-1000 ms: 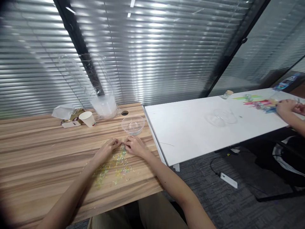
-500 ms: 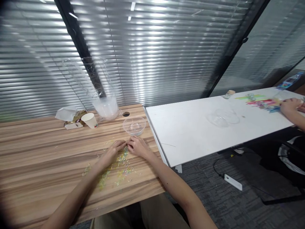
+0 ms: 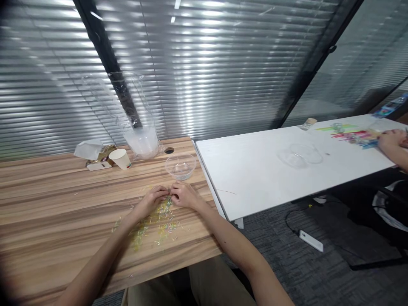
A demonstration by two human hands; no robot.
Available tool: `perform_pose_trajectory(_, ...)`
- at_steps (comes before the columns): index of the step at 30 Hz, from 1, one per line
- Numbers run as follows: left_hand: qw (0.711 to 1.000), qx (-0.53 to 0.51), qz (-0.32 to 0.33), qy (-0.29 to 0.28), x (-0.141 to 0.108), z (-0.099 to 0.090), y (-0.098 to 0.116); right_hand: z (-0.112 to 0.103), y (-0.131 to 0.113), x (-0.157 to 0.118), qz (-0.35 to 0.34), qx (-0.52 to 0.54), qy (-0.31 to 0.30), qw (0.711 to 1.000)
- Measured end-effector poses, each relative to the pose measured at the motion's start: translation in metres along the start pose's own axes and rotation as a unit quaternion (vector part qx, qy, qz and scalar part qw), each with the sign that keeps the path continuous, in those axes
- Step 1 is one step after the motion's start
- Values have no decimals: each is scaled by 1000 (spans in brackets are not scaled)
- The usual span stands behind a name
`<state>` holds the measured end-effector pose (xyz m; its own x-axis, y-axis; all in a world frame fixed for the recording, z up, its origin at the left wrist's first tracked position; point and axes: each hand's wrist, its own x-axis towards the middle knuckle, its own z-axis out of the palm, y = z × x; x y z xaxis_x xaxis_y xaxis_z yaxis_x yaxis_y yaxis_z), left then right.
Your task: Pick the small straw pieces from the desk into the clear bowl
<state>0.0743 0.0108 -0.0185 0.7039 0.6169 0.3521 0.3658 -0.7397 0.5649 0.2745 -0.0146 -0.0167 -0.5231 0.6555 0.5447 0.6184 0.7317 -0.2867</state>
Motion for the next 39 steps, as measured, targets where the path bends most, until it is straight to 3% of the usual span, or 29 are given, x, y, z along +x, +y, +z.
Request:
perform_pose_trajectory(16, 1000, 9, 8, -8, 3, -2, 8, -1, 1, 1, 15, 6, -32, 999)
perform_pose_trajectory(28, 1000, 14, -21, 2, 4, 2, 12, -2, 0, 3, 37, 9, -42, 998)
perform_pose_trajectory(39, 997, 29, -67, -3, 4, -6, 10, -4, -2, 2, 60, -1, -50, 997)
